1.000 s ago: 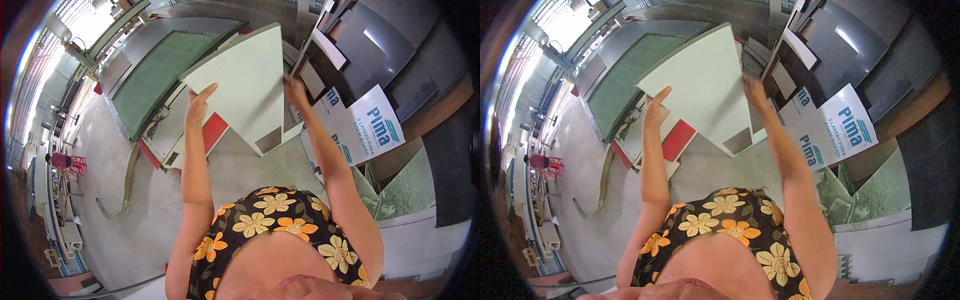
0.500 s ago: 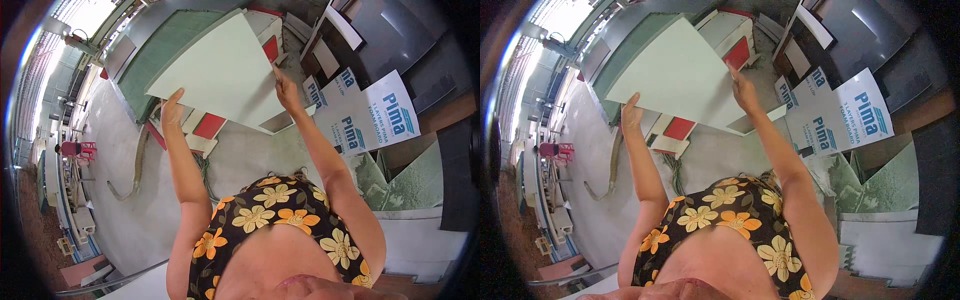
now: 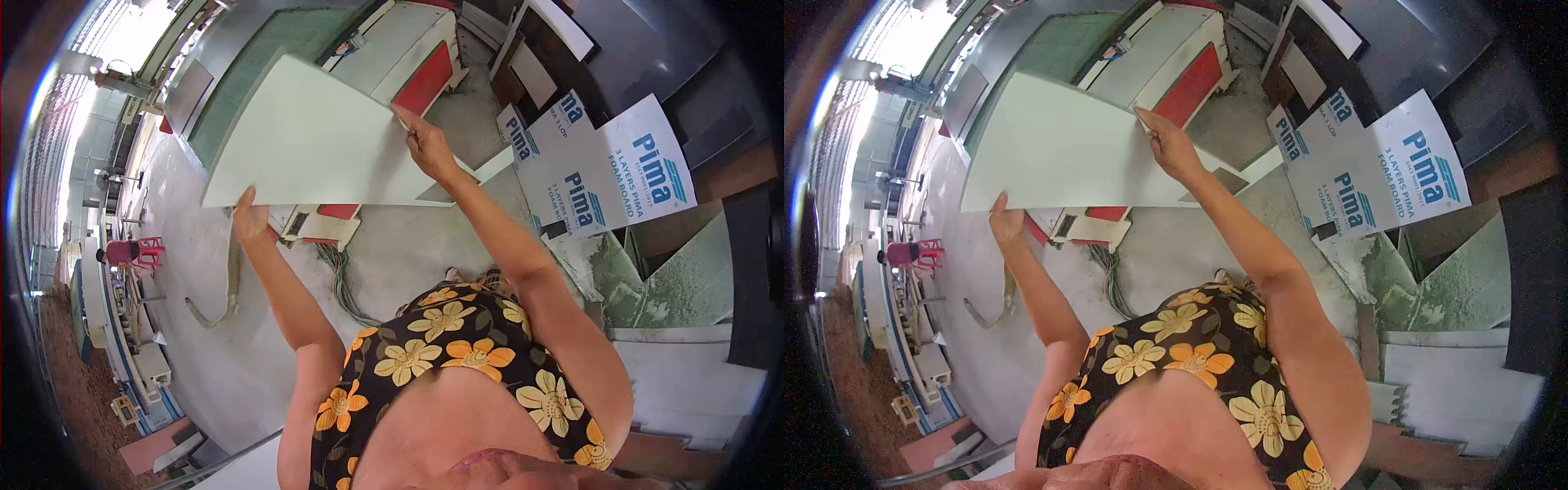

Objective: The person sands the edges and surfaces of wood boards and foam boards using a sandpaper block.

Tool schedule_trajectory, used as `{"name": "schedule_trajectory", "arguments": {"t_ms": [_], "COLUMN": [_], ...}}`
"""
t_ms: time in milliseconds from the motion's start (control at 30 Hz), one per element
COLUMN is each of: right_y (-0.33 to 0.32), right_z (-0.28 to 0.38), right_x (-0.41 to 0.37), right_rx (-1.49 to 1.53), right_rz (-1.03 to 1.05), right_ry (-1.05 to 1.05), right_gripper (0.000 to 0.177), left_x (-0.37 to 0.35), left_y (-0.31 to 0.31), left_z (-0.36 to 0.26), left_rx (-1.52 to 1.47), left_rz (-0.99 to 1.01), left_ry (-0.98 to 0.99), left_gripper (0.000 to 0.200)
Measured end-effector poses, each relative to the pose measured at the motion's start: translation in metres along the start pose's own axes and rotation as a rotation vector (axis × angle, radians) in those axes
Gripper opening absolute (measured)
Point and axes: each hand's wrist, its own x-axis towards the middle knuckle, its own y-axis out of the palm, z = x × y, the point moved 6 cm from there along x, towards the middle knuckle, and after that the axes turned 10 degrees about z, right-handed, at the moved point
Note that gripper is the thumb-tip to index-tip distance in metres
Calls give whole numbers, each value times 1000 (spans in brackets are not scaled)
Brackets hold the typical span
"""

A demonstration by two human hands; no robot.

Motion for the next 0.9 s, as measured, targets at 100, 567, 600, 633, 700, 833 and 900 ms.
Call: {"name": "schedule_trajectory", "arguments": {"t_ms": [100,567,600,633,700,833,900], "right_y": [21,48,50,50,51,57,59], "right_z": [-91,-111,-126,-138,-163,-221,-248], "right_x": [-39,-91,-95,-97,-105,-117,-118], "right_rx": [-98,2,-6,2,19,41,36], "right_rz": [131,42,54,67,98,163,196], "right_ry": [302,219,241,282,368,480,471], "right_gripper": [59,66,65,65,63,63,63], "left_x": [-6,-59,-60,-60,-59,-60,-60], "left_y": [-33,-98,-100,-105,-119,-124,-133], "left_z": [0,-30,-31,-33,-40,-49,-57], "left_rx": [-63,-52,-50,-51,-54,-155,-140], "left_rz": [85,-114,-139,-117,-78,-89,-120], "left_ry": [-48,155,181,185,191,228,260], "left_gripper": [59,63,63,64,65,65,65]}}
